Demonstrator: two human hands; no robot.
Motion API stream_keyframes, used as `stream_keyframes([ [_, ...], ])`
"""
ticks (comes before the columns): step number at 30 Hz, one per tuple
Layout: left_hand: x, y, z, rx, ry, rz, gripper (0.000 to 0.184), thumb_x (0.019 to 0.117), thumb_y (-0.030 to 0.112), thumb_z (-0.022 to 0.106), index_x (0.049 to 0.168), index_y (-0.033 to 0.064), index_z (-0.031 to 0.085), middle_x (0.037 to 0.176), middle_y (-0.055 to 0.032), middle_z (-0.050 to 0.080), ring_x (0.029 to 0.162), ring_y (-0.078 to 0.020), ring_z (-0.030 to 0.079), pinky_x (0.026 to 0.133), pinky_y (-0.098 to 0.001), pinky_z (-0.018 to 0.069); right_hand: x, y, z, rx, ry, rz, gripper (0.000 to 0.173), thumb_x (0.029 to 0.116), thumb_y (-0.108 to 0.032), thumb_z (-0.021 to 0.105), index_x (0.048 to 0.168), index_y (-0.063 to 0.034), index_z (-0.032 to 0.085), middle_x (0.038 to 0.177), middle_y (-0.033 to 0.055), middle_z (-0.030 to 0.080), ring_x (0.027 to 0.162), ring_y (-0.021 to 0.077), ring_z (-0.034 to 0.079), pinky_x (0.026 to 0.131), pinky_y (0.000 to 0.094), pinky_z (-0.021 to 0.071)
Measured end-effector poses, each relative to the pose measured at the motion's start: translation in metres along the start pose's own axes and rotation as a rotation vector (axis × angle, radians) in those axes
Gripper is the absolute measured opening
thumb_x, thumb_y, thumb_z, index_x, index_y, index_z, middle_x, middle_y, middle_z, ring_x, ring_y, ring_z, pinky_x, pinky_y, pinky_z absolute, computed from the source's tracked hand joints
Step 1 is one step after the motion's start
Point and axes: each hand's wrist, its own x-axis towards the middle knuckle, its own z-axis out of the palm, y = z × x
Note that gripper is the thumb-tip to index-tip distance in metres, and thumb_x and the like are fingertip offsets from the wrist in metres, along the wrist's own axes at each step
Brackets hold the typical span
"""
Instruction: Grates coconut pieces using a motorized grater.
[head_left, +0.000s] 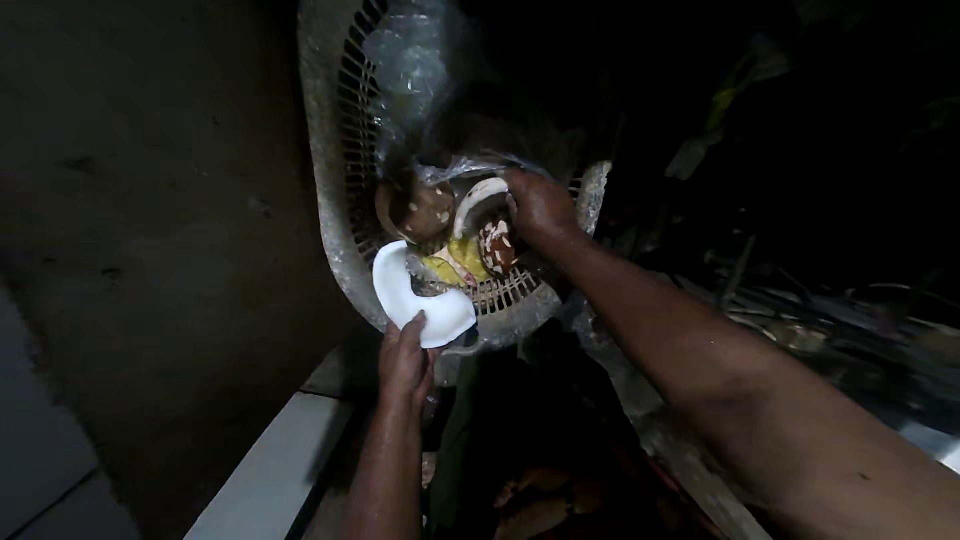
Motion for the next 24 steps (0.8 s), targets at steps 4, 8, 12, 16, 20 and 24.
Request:
stream_keyframes([
  [4, 0.010, 0.017, 0.018, 0.778, 0.215, 0.146, 0.041, 0.1063, 0.026, 0.057, 0.140, 0.0045, 0.048, 0.100, -0.0142, 0.072, 0.073, -0.0223, 0.074, 0.064, -0.0392, 0.0645, -0.022, 0.010, -0.055, 0.171, 0.054, 0.066, 0.034, 0.1050, -0.027, 0.052, 0.134, -0.0161, 0.064, 0.118, 0.0123, 0.073, 0.109, 0.0327, 0.070, 0.093, 0.0582, 0.0549],
  [8, 0.011, 0.020, 0.060, 1.289, 0.246, 0.515, 0.089, 0.0912, 0.036, 0.073, 0.158, 0.0000, 0.026, 0.148, -0.0338, 0.041, 0.120, -0.0498, 0.058, 0.094, -0.0656, 0.0523, -0.068, 0.059, -0.083, 0.486, 0.359, 0.103, 0.033, 0.1051, -0.029, 0.056, 0.124, -0.0038, 0.067, 0.107, 0.0114, 0.074, 0.097, 0.0173, 0.072, 0.091, 0.0419, 0.0598],
  [12, 0.041, -0.011, 0.105, 1.557, 0.176, 0.732, 0.092, 0.0880, 0.043, 0.072, 0.159, 0.0023, 0.030, 0.162, -0.0359, 0.020, 0.149, -0.0561, 0.020, 0.111, -0.0751, 0.0260, -0.122, 0.100, -0.089, 0.697, 0.481, 0.325, 0.035, 0.1051, -0.029, 0.056, 0.125, -0.0006, 0.062, 0.104, 0.0095, 0.072, 0.091, 0.0122, 0.071, 0.087, 0.0367, 0.0606],
  [16, 0.075, -0.033, 0.131, 1.624, 0.034, 0.827, 0.093, 0.0782, 0.068, 0.074, 0.156, 0.0263, 0.044, 0.164, -0.0346, 0.017, 0.150, -0.0609, 0.008, 0.115, -0.0793, 0.0115, -0.160, 0.118, -0.075, 0.827, 0.444, 0.463, 0.033, 0.1062, -0.024, 0.055, 0.129, -0.0022, 0.060, 0.103, 0.0082, 0.072, 0.089, 0.0104, 0.071, 0.083, 0.0348, 0.0611],
  [20, 0.074, -0.039, 0.147, 1.721, -0.104, 0.852, 0.075, 0.0783, 0.041, 0.085, 0.144, 0.0224, 0.056, 0.144, -0.0314, 0.046, 0.133, -0.0573, 0.041, 0.103, -0.0798, 0.0317, -0.187, 0.128, -0.053, 0.963, 0.339, 0.628, 0.032, 0.1052, -0.028, 0.057, 0.122, -0.0027, 0.064, 0.100, 0.0105, 0.073, 0.087, 0.0168, 0.072, 0.081, 0.0404, 0.0616],
  [24, 0.064, -0.032, 0.165, 1.817, -0.025, 0.692, 0.076, 0.0802, 0.030, 0.083, 0.146, 0.0090, 0.052, 0.133, -0.0349, 0.052, 0.119, -0.0567, 0.053, 0.094, -0.0753, 0.0426, -0.212, 0.132, -0.039, 1.048, 0.251, 0.671, 0.036, 0.1040, -0.036, 0.057, 0.126, -0.0086, 0.063, 0.103, 0.0122, 0.073, 0.089, 0.0232, 0.073, 0.076, 0.0464, 0.0616],
])
